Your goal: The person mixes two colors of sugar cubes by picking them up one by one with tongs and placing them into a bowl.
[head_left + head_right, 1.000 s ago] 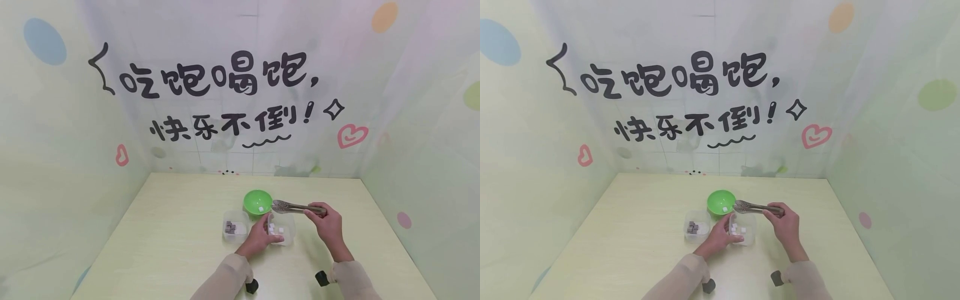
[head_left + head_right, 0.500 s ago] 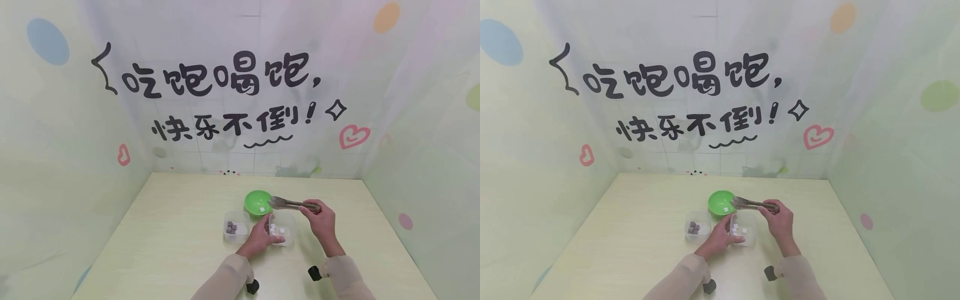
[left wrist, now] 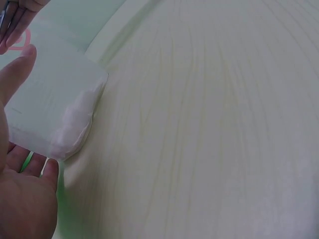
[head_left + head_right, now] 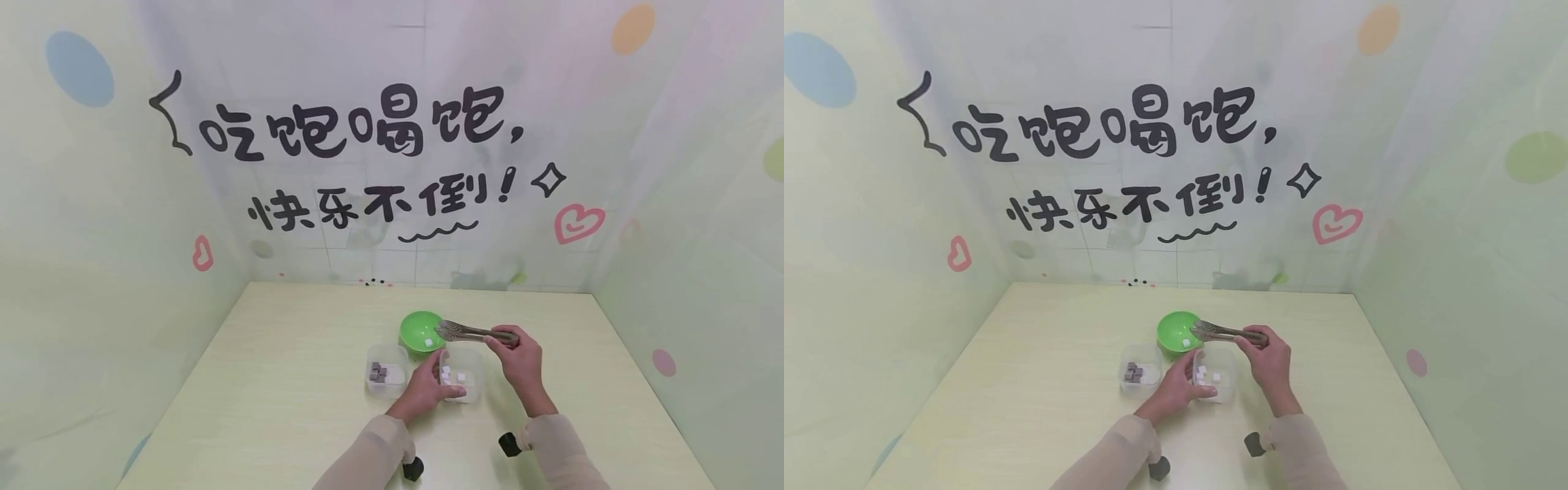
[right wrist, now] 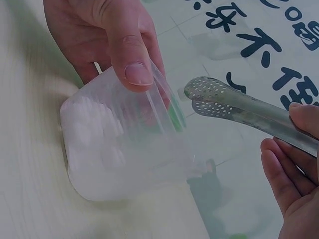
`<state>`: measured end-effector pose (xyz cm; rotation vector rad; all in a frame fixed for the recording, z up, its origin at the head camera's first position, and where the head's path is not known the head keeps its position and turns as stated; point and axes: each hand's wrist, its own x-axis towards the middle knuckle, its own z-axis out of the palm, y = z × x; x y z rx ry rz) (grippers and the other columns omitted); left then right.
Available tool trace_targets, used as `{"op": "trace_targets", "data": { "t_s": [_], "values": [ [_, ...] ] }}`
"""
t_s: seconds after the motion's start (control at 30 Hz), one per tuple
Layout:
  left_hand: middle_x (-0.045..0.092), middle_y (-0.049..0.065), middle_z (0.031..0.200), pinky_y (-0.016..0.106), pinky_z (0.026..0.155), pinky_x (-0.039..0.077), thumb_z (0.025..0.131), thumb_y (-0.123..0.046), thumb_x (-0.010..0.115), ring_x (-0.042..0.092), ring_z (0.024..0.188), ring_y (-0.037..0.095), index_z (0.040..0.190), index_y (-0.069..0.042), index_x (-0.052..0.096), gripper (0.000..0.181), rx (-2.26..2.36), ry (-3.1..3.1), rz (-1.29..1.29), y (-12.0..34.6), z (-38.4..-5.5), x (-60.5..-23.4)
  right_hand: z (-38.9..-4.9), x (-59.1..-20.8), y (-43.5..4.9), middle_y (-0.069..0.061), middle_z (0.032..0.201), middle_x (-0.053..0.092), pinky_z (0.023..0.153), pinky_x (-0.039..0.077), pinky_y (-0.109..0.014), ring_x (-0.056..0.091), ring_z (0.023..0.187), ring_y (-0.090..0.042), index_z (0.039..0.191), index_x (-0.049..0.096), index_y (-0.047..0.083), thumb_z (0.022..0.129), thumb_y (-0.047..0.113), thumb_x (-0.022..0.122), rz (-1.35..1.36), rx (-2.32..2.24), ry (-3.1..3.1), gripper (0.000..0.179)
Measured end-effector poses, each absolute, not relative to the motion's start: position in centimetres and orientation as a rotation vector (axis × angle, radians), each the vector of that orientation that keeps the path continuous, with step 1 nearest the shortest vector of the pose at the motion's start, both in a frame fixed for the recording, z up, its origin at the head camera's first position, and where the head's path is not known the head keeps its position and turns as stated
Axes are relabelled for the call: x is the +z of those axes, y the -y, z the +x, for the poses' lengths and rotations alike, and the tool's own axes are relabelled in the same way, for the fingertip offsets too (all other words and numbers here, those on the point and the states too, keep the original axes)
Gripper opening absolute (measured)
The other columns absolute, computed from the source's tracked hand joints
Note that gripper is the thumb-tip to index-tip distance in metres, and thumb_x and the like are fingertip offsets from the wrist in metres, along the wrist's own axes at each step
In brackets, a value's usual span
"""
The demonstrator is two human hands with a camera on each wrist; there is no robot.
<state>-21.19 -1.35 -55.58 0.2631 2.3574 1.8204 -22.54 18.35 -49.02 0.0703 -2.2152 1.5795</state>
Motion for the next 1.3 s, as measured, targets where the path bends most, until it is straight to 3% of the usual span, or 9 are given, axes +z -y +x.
{"op": "trace_targets", "data": {
  "t_s": [0.73,1.07,1.3],
  "values": [
    [0.044,0.015,0.146,0.043,0.105,0.043,0.069,-0.025,0.088,0.049,0.126,0.033,0.149,-0.010,0.036,0.096,1.809,-2.370,0.266,1.5,-21.3,-55.6,-21.3,-49.0,-19.3,-0.013,0.084,0.068,0.056,0.051,-0.017,0.061,0.069,-0.006,0.103,0.066,0.000,0.079,0.006,0.080,0.041,1.644,2.194,0.028],
    [0.041,0.015,0.149,0.042,0.105,0.042,0.068,-0.024,0.089,0.047,0.128,0.034,0.151,-0.009,0.032,0.102,1.807,-2.353,0.232,1.3,-21.2,-55.2,-19.8,-48.3,-20.7,-0.016,0.086,0.071,0.061,0.054,-0.015,0.065,0.071,-0.003,0.106,0.064,-0.007,0.079,-0.001,0.079,0.078,1.757,2.099,0.031],
    [0.046,0.012,0.145,0.038,0.103,0.045,0.067,-0.022,0.089,0.050,0.126,0.031,0.150,-0.010,0.034,0.101,1.839,-2.327,0.238,1.3,-21.4,-55.5,-18.9,-48.3,-21.9,-0.002,0.085,0.071,0.064,0.055,-0.016,0.065,0.073,-0.003,0.107,0.062,-0.007,0.081,-0.002,0.076,0.110,1.744,2.153,0.031]
  ]
}}
